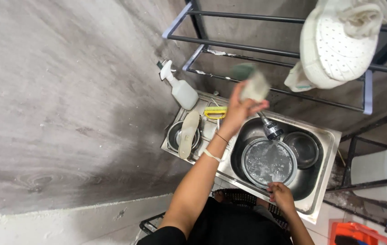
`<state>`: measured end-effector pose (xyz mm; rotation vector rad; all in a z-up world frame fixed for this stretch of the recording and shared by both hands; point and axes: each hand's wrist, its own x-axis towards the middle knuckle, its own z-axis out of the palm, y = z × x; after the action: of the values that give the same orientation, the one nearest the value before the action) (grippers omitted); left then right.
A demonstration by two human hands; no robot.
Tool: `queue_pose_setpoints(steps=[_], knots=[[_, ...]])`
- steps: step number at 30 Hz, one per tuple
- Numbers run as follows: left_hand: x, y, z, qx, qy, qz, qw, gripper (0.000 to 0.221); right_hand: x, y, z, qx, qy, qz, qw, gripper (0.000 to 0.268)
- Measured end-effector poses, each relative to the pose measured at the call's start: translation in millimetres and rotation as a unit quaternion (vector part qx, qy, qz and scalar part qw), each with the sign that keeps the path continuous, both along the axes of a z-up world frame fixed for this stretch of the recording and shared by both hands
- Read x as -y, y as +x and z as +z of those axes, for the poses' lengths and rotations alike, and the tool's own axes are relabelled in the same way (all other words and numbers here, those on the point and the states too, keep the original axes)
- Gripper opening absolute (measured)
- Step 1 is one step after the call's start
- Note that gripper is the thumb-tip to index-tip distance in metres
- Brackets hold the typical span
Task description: Washing and scrubbing shoe insoles in a sink using a brush and soap followed by rinsing.
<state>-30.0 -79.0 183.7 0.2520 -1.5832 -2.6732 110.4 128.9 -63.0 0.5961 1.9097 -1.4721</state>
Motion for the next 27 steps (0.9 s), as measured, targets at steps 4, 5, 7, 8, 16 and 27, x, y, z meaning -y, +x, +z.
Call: queue_pose_setpoints(steps=[4,5,7,8,16,27], knots=[[-31,12,-29,0.028,-0.017,-0.04,0.999,0.052,0,-5,18,-0.004,-0.027,-0.027,0.999,0.026],[-38,14,-37,0.033,0.025,-0.023,0.999,0.045,-2,-6,12,-0.003,-0.044,-0.051,0.998,0.023],[-47,14,-48,0.041,0.068,-0.018,0.997,0.039,-7,-10,19,-0.003,-0.059,-0.088,0.994,0.021],[-48,13,-51,0.049,0.054,-0.001,0.997,0.033,-9,-14,32,-0.009,-0.053,-0.071,0.996,0.022],[-96,52,-42,0.073,0.047,-0.085,0.993,0.034,-21,-94,183,-0.348,-0.078,-0.188,0.915,0.027],[-93,101,-52,0.078,-0.107,-0.37,0.92,0.056,-47,-163,229,-0.472,-0.012,-0.129,0.872,0.033]])
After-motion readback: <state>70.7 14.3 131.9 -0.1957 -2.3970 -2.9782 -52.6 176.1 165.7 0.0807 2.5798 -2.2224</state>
